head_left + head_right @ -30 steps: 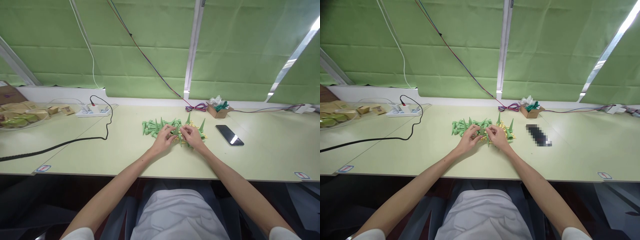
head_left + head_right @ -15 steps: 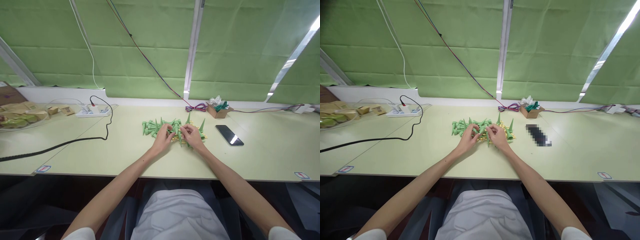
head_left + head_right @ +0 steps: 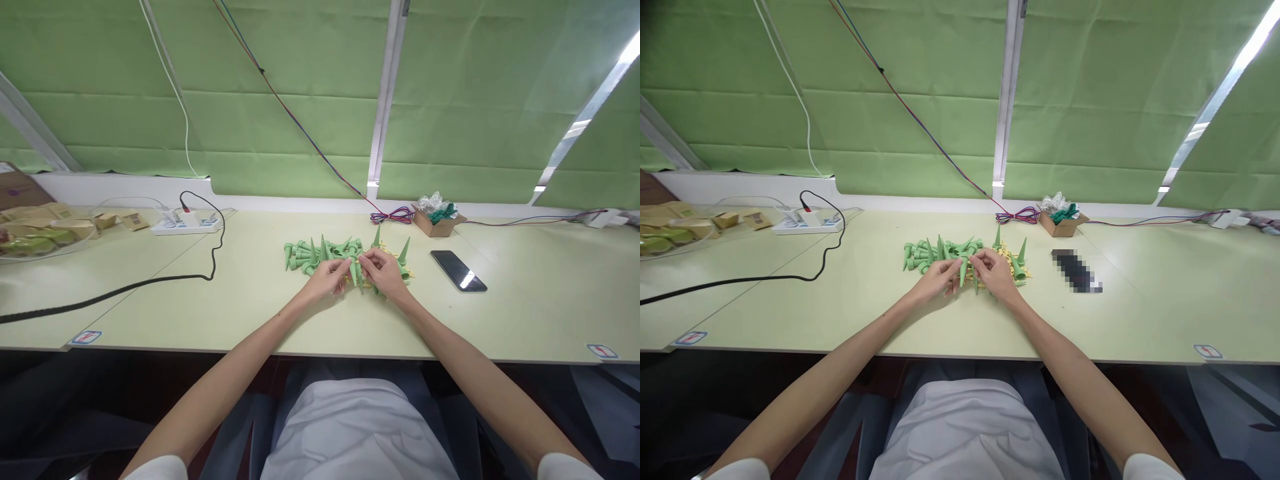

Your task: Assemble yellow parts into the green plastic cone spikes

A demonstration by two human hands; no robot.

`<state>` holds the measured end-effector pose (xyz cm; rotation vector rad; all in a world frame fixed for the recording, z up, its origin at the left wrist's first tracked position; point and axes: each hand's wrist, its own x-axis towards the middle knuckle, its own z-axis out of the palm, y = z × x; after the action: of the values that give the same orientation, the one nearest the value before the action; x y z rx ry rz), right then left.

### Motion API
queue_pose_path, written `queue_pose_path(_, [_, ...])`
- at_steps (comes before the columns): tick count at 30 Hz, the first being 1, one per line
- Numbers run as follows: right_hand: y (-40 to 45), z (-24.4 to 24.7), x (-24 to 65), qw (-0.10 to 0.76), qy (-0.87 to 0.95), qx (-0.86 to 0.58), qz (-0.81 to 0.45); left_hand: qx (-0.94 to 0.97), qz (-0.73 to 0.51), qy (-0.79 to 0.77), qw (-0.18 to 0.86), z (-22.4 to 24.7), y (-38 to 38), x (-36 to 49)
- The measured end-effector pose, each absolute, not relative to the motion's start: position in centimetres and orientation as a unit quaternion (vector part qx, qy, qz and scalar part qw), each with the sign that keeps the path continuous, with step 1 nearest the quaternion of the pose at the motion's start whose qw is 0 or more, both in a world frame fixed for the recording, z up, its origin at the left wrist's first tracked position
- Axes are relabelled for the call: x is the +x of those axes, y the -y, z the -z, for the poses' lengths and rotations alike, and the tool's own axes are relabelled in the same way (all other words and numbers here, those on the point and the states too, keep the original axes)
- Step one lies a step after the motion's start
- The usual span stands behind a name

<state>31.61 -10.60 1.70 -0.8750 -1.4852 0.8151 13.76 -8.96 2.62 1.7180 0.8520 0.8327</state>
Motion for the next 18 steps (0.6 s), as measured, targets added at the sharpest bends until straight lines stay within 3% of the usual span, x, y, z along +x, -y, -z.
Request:
queue_pose_path(6, [11.0,-2.0,31.6,0.564,0.642,-0.389,-0.344,0.744,-0.359,-0.328,0.458,-2.7,9.3,13.3])
queue_pose_path(13, [11.2,-2.3,31.7,0.555,0.649,-0.411,-0.319,0.777,-0.439,-0.325,0.312,-2.2,9.1,13.6])
queue_pose_path(18, [11.1,-2.3,31.7,0.555,0.642,-0.420,-0.320,0.792,-0.454,-0.306,0.271,-1.7,8.9,13.8])
